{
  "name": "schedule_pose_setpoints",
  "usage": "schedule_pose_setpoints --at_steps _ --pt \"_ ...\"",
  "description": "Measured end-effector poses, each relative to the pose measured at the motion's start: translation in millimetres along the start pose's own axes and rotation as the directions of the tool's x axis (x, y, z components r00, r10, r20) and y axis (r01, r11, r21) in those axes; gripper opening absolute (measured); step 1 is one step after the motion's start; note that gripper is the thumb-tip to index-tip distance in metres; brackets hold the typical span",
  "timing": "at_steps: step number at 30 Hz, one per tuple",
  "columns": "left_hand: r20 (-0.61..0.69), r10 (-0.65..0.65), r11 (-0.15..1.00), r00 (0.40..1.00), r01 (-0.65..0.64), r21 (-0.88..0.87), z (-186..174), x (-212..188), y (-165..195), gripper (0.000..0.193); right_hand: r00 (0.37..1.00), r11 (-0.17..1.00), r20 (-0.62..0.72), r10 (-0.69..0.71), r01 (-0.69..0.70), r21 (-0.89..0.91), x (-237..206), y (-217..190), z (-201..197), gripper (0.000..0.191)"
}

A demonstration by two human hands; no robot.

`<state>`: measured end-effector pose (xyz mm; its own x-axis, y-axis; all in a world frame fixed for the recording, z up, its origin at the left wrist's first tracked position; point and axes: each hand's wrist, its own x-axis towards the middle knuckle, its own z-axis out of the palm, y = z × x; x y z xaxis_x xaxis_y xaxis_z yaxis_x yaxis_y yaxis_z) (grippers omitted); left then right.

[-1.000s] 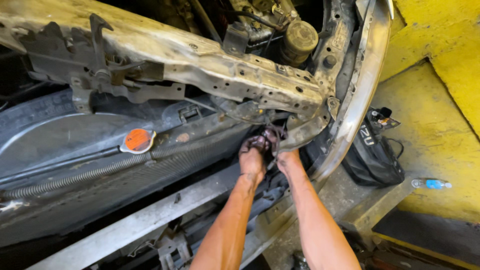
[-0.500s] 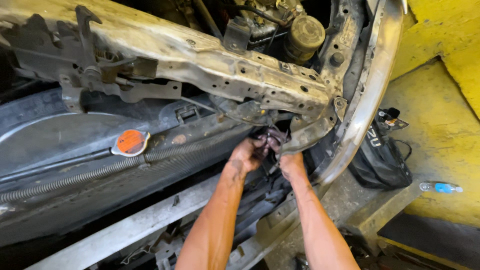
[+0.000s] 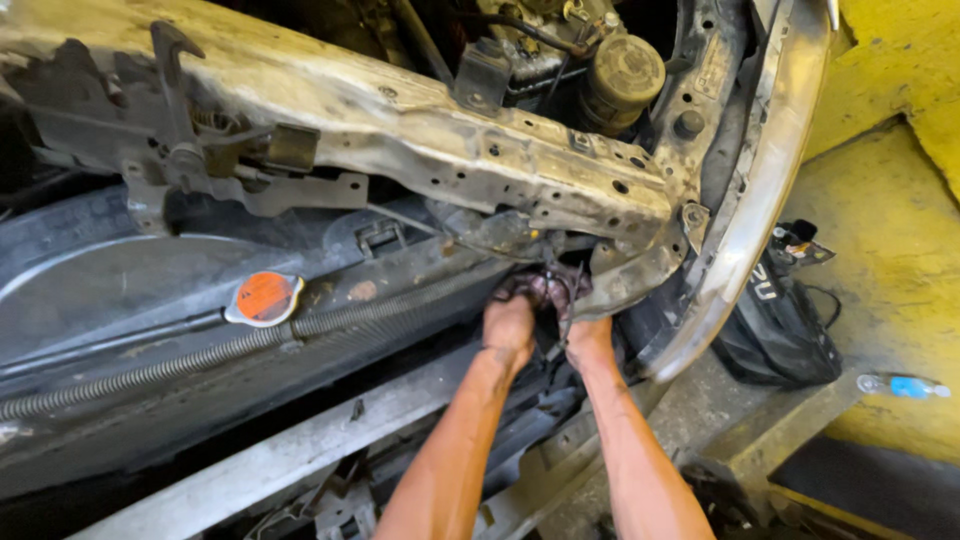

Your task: The person retrieves a tool from a red tray and uses it to tighten a bolt on the front frame of a vehicle with the hood open. The person repeatedly reaches into the engine bay to adjust the fastener near the radiator support.

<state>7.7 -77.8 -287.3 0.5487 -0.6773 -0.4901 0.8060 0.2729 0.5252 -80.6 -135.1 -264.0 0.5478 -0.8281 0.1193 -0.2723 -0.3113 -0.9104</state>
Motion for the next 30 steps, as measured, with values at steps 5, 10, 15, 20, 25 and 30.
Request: schedule_pose_setpoints --at_steps 5,10,15,20,25,30 --pt "-0.004 0.237 0.968 0.971 -0.236 0.089 3 -4 -22 0.011 0.999 0.994 -0.021 0.032 -0.03 0.107 -2 1 2 0.027" --pt "-0.016 0.207 0.978 0.978 -0.207 0.032 9 -11 -31 0.023 0.988 0.979 -0.003 0.157 -0.155 0.135 -5 4 -5 0.028" --pt "0.071 0.152 0.988 0.986 -0.153 0.001 3 -1 -27 0.019 0.998 0.979 0.03 0.063 -0.068 0.192 1 14 -3 0.024" --pt "0.096 0.272 0.946 0.958 -0.284 0.154 1 5 -31 0.016 0.991 0.97 -0.015 0.133 -0.127 0.208 2 25 -2 0.026" --pt "0.192 0.298 0.929 0.935 -0.33 0.166 2 1 -25 0.016 0.987 0.971 -0.054 0.154 -0.141 0.194 -2 27 3 0.026" --pt "0.164 0.331 0.896 0.929 -0.364 0.253 6 -1 -18 0.017 0.998 0.991 -0.06 0.006 0.002 0.136 -2 13 3 0.024"
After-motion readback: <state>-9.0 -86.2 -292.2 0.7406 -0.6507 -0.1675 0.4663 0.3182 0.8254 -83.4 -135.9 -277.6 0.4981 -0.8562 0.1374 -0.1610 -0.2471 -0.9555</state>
